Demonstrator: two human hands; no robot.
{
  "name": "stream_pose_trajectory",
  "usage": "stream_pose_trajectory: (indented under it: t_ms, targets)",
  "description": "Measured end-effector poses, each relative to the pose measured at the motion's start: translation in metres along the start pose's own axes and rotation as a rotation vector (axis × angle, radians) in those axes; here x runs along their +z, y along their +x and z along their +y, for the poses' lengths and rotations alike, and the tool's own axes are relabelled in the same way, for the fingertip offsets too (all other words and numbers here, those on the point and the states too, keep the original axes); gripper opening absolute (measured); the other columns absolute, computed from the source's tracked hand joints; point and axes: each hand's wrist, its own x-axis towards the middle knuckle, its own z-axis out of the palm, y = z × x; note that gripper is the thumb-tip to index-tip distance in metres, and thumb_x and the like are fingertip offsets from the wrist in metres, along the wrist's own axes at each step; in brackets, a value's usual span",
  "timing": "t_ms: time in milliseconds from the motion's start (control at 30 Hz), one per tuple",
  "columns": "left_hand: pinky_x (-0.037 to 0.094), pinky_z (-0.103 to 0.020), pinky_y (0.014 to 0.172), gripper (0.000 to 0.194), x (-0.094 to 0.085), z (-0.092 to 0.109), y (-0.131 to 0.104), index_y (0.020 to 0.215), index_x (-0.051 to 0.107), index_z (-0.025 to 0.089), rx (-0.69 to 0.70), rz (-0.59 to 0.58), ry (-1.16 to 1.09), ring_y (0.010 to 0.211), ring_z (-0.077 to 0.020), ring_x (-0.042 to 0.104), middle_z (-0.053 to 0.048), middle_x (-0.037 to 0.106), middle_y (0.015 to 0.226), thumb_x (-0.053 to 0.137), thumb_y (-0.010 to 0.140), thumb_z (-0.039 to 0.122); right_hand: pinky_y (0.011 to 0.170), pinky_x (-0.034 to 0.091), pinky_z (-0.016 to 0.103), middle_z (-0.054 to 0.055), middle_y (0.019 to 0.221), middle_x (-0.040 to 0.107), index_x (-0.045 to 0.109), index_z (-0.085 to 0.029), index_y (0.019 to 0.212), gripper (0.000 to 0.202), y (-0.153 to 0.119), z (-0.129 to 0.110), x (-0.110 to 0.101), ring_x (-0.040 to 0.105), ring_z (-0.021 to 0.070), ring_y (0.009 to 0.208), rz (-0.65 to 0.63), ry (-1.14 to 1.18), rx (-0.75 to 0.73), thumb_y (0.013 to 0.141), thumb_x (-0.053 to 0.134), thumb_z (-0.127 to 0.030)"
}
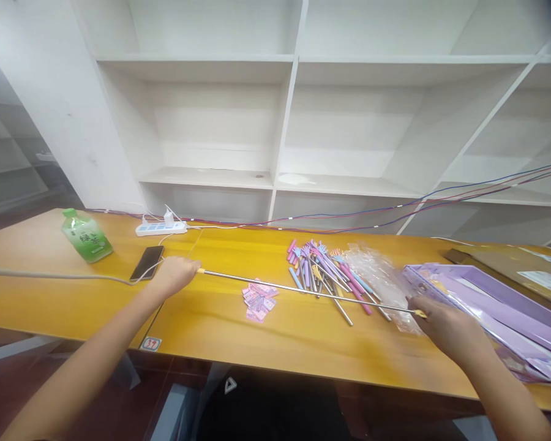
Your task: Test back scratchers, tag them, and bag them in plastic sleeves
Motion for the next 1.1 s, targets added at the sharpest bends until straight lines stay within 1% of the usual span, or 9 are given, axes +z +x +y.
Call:
stream_pose_trajectory:
  t_ms: [100,267,367,500,633,700,767,933,1100]
  targets:
    - [0.050,-0.038,0.066,0.033,0.001,0.003,0.007,0.091,0.076,0.014,-0.003,-0.008,-0.003,0.075,-0.0356,0.076,-0.020,0.076,0.079,0.043,0.096,0.016,0.063,0.036,0.036,0.008,0.078,0.071,0.059,-0.029,0.069,0.015,0.006,0.000,0.001,0.061,0.0226,0.064,-0.142,-0.018,-0.013,0.078,0.068,-0.021]
    - [0.052,-0.036,0.070,0.035,-0.004,0.002,0.015,0.094,0.079,0.018,-0.058,-0.045,-0.018,0.081,-0.0344,0.078,-0.018,0.079,0.084,0.044,0.098,0.024,0.061,0.036,0.032,0.007,0.072,0.068,0.065,-0.027,0.071,0.011,0.021,-0.004,0.017,0.060,0.0231,0.064,-0.134,-0.013,0.069,0.081,0.066,-0.024]
    - [0.053,-0.038,0.072,0.036,-0.013,0.003,0.021,0.096,0.080,0.016,-0.118,-0.040,-0.022,0.083,-0.0350,0.078,-0.020,0.078,0.085,0.044,0.098,0.022,0.060,0.033,0.030,0.008,0.071,0.067,0.069,-0.023,0.072,0.011,0.034,-0.030,0.024,0.055,0.0212,0.062,-0.100,-0.044,0.158,0.082,0.064,-0.024]
    - [0.055,-0.039,0.076,0.033,-0.028,0.053,0.048,0.098,0.079,0.011,-0.065,-0.071,-0.121,0.088,-0.0346,0.078,-0.025,0.077,0.088,0.046,0.094,0.010,0.062,0.030,0.028,0.009,0.077,0.069,0.072,-0.019,0.078,0.012,0.046,-0.127,0.036,0.056,0.0205,0.068,-0.042,-0.031,0.133,0.084,0.062,-0.021]
    - [0.056,-0.035,0.080,0.023,-0.026,0.132,0.089,0.099,0.079,0.013,0.020,-0.092,-0.187,0.094,-0.0307,0.078,-0.022,0.077,0.092,0.057,0.093,0.012,0.064,0.028,0.027,0.009,0.084,0.072,0.074,-0.019,0.091,0.021,0.045,-0.256,0.070,0.059,0.0184,0.073,-0.155,0.089,-0.192,0.089,0.054,-0.012]
    - [0.057,-0.036,0.080,0.022,-0.016,0.152,0.100,0.098,0.078,0.012,0.030,-0.096,-0.207,0.094,-0.0314,0.078,-0.023,0.077,0.094,0.057,0.094,0.012,0.064,0.026,0.028,0.009,0.090,0.073,0.072,-0.020,0.095,0.020,0.046,-0.291,0.089,0.060,0.0180,0.076,-0.177,0.128,-0.287,0.092,0.054,-0.013]
    - [0.057,-0.037,0.081,0.024,-0.001,0.158,0.101,0.104,0.076,0.012,0.025,-0.088,-0.224,0.096,-0.0309,0.078,-0.023,0.077,0.096,0.054,0.096,0.013,0.065,0.025,0.029,0.009,0.094,0.073,0.070,-0.019,0.094,0.018,0.047,-0.301,0.107,0.060,0.0180,0.079,-0.190,0.165,-0.348,0.094,0.053,-0.014]
    - [0.055,-0.035,0.081,0.027,0.036,0.156,0.086,0.113,0.070,0.016,0.018,-0.081,-0.289,0.095,-0.0282,0.077,-0.017,0.078,0.102,0.049,0.103,0.028,0.068,0.030,0.027,0.006,0.088,0.071,0.064,-0.019,0.086,0.009,0.048,-0.280,0.140,0.060,0.0179,0.082,-0.225,0.281,-0.390,0.090,0.056,-0.017]
    - [0.050,-0.032,0.080,0.026,0.043,0.155,0.085,0.113,0.065,0.019,0.001,0.008,-0.365,0.098,-0.0255,0.073,-0.012,0.076,0.108,0.050,0.104,0.039,0.076,0.037,0.028,0.005,0.095,0.069,0.059,-0.020,0.092,0.006,0.046,-0.271,0.151,0.061,0.0203,0.090,-0.167,0.444,-0.314,0.088,0.054,-0.021]
